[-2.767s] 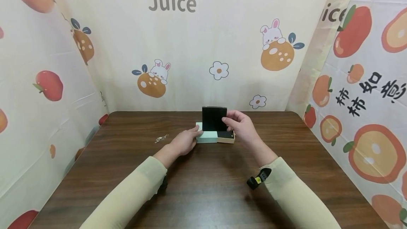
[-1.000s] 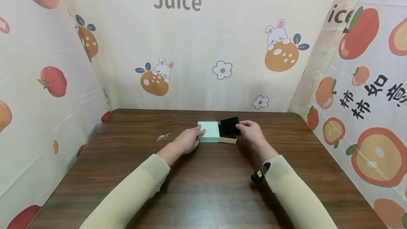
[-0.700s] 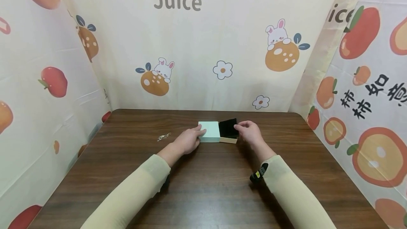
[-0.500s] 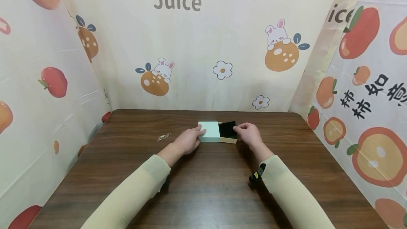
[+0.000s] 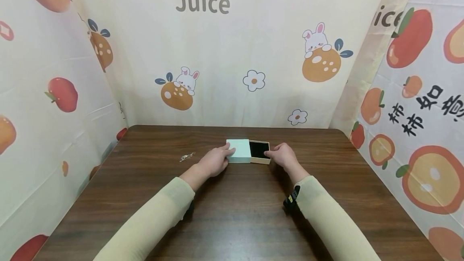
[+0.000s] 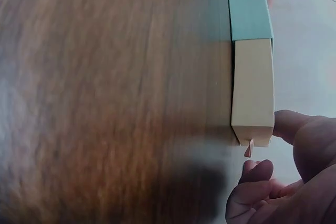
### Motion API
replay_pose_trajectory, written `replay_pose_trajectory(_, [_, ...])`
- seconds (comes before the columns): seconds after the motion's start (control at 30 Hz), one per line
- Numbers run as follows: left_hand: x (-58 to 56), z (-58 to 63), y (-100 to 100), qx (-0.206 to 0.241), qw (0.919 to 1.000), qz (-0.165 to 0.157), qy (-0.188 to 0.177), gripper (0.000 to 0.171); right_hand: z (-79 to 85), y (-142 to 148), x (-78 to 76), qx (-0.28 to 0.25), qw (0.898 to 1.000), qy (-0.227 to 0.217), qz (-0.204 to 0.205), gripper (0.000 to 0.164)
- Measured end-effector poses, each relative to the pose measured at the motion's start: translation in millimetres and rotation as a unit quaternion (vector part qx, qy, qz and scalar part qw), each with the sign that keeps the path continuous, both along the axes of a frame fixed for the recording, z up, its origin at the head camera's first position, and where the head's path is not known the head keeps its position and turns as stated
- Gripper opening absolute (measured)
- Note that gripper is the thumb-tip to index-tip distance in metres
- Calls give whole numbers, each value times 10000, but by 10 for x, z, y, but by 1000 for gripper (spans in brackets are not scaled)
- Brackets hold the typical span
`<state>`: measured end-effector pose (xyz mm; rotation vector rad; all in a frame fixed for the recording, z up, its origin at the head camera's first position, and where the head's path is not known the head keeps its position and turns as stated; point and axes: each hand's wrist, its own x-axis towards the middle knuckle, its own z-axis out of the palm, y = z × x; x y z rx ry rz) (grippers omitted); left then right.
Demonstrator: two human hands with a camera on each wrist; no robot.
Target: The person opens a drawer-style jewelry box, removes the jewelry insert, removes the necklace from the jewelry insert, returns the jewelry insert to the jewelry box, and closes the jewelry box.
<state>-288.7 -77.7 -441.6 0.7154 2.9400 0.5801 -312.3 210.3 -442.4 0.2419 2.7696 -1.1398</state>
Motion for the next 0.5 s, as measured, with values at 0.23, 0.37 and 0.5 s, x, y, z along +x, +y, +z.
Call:
replay_pose_trajectory(0.23, [16,19,1,23,10000,-7,-30,56,-31,43,-15,-19,9999,-9,106,44])
replay_pose_trajectory(0.37, [5,5,-6,-4,10000,-63,15,56,-37,102,-24,-156,9997,160,123,41])
replay_pose_trajectory(0.5, [-13,-11,-20,-40,10000,-86,22,57,-42,155,-38,-175,9993,226,231,34])
